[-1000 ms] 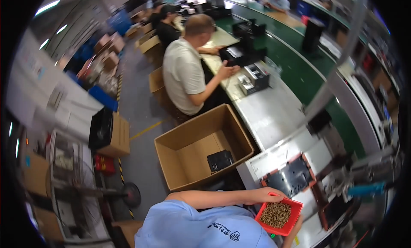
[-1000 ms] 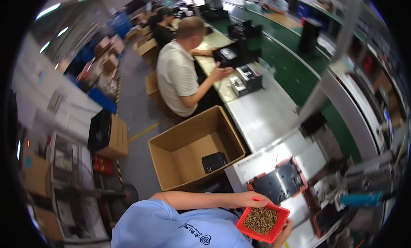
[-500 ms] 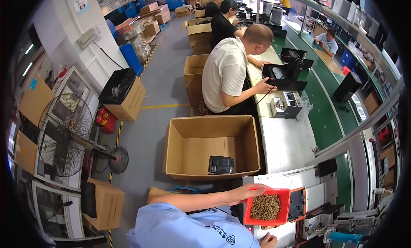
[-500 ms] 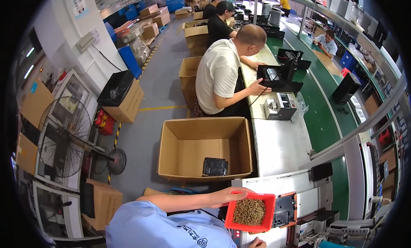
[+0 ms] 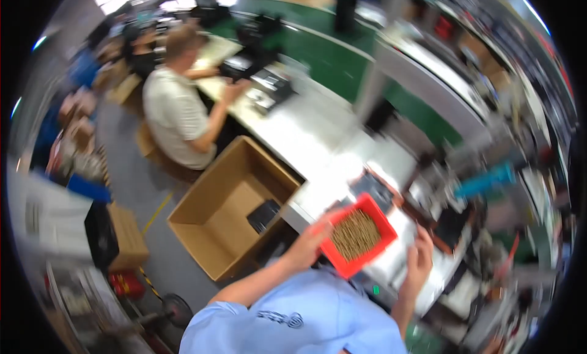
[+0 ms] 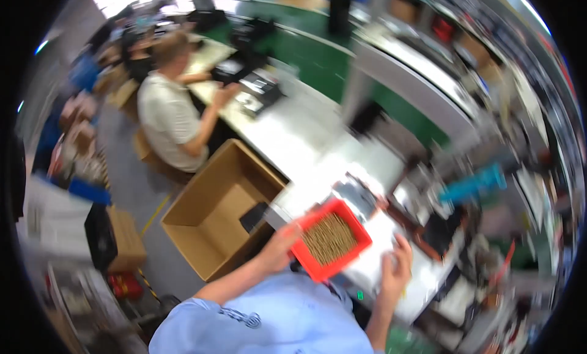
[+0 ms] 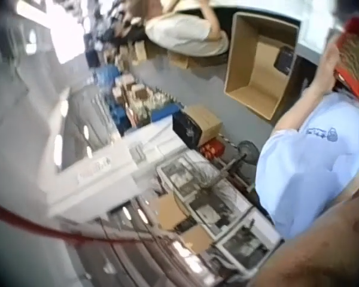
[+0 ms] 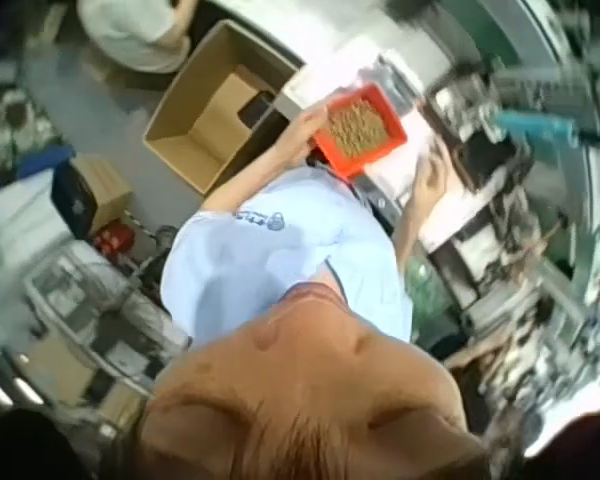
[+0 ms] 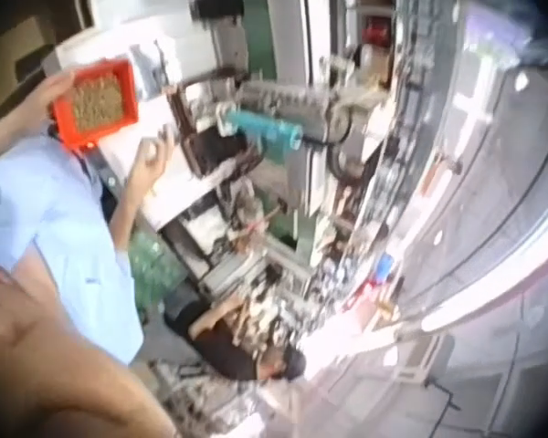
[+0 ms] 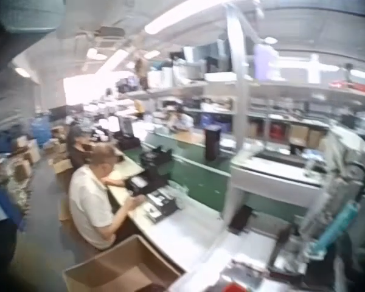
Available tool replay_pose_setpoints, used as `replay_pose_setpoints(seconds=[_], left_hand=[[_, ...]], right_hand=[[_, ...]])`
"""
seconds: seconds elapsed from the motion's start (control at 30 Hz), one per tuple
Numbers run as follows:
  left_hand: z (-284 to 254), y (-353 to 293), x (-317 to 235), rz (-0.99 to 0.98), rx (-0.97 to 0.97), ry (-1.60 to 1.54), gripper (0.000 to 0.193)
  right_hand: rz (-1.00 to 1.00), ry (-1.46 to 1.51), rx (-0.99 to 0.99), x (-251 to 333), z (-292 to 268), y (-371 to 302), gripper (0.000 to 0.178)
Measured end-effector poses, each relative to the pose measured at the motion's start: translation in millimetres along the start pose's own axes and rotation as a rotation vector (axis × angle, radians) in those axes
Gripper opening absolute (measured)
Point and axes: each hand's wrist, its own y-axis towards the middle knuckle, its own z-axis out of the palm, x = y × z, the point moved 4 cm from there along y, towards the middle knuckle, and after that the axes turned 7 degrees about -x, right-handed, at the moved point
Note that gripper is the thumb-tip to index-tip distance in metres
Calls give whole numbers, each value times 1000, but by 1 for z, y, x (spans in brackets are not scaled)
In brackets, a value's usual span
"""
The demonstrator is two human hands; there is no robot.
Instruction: The person assembles electronic components by using a heat press machine and an electric screwdriver to join a PCB and screws to an electronics housing.
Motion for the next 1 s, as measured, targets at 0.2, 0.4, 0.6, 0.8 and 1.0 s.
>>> replay_pose_setpoints(seconds=[0.2, 0.4, 0.6, 0.8, 1.0], left_hand=[[43, 25, 4, -39, 95, 85, 54], [64, 22, 43, -46, 169, 143, 49], [76, 24, 67, -221, 211, 125, 53], [69, 23, 74, -284, 157, 81, 51], [83, 25, 76, -345, 211, 151, 55]], right_hand=[[-323, -451, 153, 21, 38, 0, 17], [-320, -813, 111, 4, 44, -17, 52], [-311, -1059, 152, -25, 33, -20, 47], [-335, -980, 338, -40, 35, -24, 27], [-47, -848, 176, -48, 21, -22, 23]])
